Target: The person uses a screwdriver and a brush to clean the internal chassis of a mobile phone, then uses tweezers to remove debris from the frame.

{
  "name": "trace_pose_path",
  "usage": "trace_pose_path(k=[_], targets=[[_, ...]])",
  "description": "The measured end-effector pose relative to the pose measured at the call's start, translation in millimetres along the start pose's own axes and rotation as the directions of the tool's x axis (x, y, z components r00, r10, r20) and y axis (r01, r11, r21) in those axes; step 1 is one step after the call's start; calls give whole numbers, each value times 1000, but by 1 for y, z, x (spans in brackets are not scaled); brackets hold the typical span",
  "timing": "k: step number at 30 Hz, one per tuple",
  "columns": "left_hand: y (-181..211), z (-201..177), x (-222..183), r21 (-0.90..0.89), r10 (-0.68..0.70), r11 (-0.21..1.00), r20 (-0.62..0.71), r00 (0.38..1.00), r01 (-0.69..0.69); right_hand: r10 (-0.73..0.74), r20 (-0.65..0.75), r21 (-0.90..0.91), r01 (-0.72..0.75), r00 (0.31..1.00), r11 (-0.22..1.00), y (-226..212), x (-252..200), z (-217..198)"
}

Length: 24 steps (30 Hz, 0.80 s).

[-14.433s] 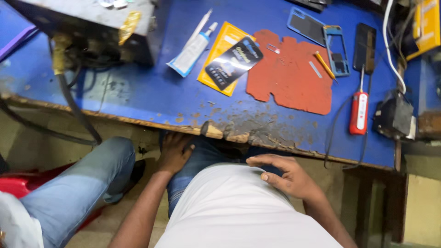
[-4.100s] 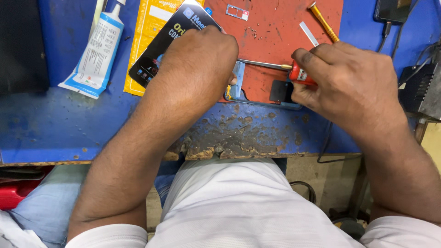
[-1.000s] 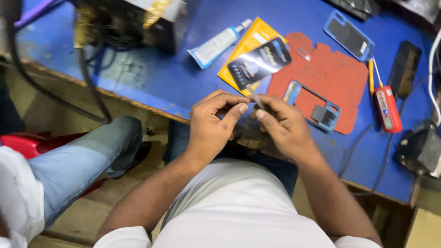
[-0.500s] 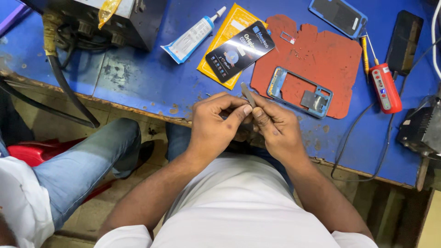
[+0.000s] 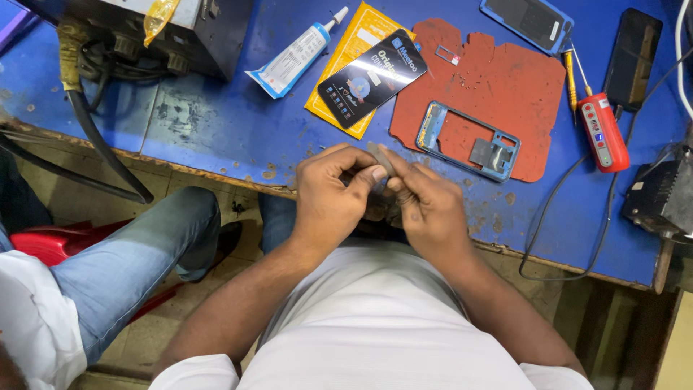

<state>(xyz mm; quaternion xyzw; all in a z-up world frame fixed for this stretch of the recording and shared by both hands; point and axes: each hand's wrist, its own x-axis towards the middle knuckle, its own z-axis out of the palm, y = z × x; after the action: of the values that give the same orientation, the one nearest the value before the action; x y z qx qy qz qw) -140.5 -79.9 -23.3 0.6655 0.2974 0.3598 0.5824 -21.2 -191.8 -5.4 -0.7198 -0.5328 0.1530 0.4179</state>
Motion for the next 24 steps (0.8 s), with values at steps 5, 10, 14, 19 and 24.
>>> trace_pose_path(k=[5,10,14,19,24], targets=[[3,4,-7,83,158,984,-20,987,-155,59,-91,-93,-67,994,993,10,-14,15],[9,3,-9,104,151,982,46,987,-155,343,215,348,-400,914,848,34,-18,14],[10,1,-9,60,119,991,56,991,-122,322,443,674,-548,837,495,52,-19,17],[5,-4,-9,72,65,995,58,996,-69,280,583,693,-646,763,320,60,-17,22],[-2,-18,1,23,98,995,51,994,-100,332,525,640,-621,784,453,46,4,19]])
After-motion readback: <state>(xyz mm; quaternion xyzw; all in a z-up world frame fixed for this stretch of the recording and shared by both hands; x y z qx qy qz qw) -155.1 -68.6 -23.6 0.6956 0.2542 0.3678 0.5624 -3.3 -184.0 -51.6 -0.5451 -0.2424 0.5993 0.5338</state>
